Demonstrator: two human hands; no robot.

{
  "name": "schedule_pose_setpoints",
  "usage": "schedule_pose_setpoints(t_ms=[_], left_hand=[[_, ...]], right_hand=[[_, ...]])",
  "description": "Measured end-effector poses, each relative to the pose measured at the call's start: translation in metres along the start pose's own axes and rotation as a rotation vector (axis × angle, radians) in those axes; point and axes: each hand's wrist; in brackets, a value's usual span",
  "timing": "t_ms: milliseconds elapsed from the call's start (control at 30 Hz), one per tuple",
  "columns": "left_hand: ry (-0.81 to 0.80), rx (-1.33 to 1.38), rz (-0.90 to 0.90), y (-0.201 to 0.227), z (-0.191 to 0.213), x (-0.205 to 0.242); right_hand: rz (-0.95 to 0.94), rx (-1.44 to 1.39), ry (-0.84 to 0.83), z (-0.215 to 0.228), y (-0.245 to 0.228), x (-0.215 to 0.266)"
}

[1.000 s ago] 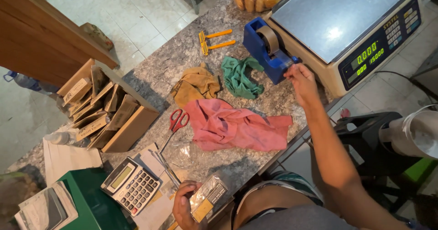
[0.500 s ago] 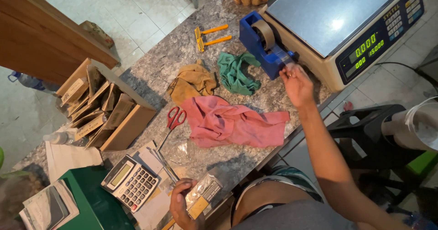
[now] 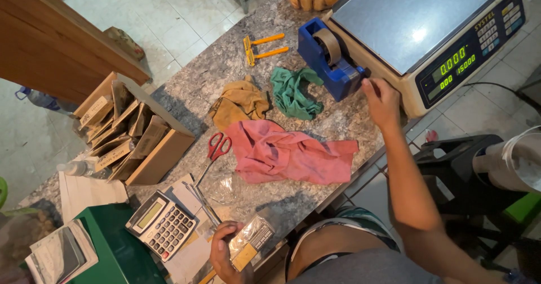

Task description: The person organizes cardboard pieces on a counter, then picks up a small box and uses scissors to cut its plastic wrapping. They use a tape dispenser to seal the box and place it on the counter. Finally, they pick up two boxes of tea bags and place them on the counter.

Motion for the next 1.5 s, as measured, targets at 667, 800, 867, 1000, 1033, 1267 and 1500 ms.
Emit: schedule_pose_setpoints(t_ms=[667,800,867,1000,1033,1267,1500], left_hand=[[-0.046,0.052,-0.014,0.007,-0.003,-0.008],[-0.028,0.027,0.005,0.010,-0.004,-0.009],[-0.085,0.059,-0.033,0.004,0.001,-0.010],[-0.118,0.015,0.041,0.008,0.004,-0.009],[-0.101,0.029,0.027,0.007,0.003,-0.010],[-0.103,0.037,-0.020,0.003,0.002,-0.012],[-0.155,0.019,0.091,0.006,0.007,-0.009]], right_hand=[[-0.468,-0.729,-0.050,0.001,-0.035,-0.023],[-0.361,-0.631,-0.144,-0.003,-0.027,-0.027],[-0.402,-0.721,-0.107,-0.003,-0.035,-0.028],[-0.373,-0.920,-0.067,-0.015,-0.009,-0.041],[-0.329,-0.876,-0.052,-0.016,-0.009,-0.042],[-0.217,-0.805,-0.097,-0.018,-0.004,-0.034],[-0.155,-0.756,-0.105,-0.021,0.007,-0.038]])
Point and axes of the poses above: each hand's wrist, its own x-axis away from the middle knuckle, its own z-axis out of the back of the hand, y = z × x, and after that the axes turned 15 degrees about -y, right-handed
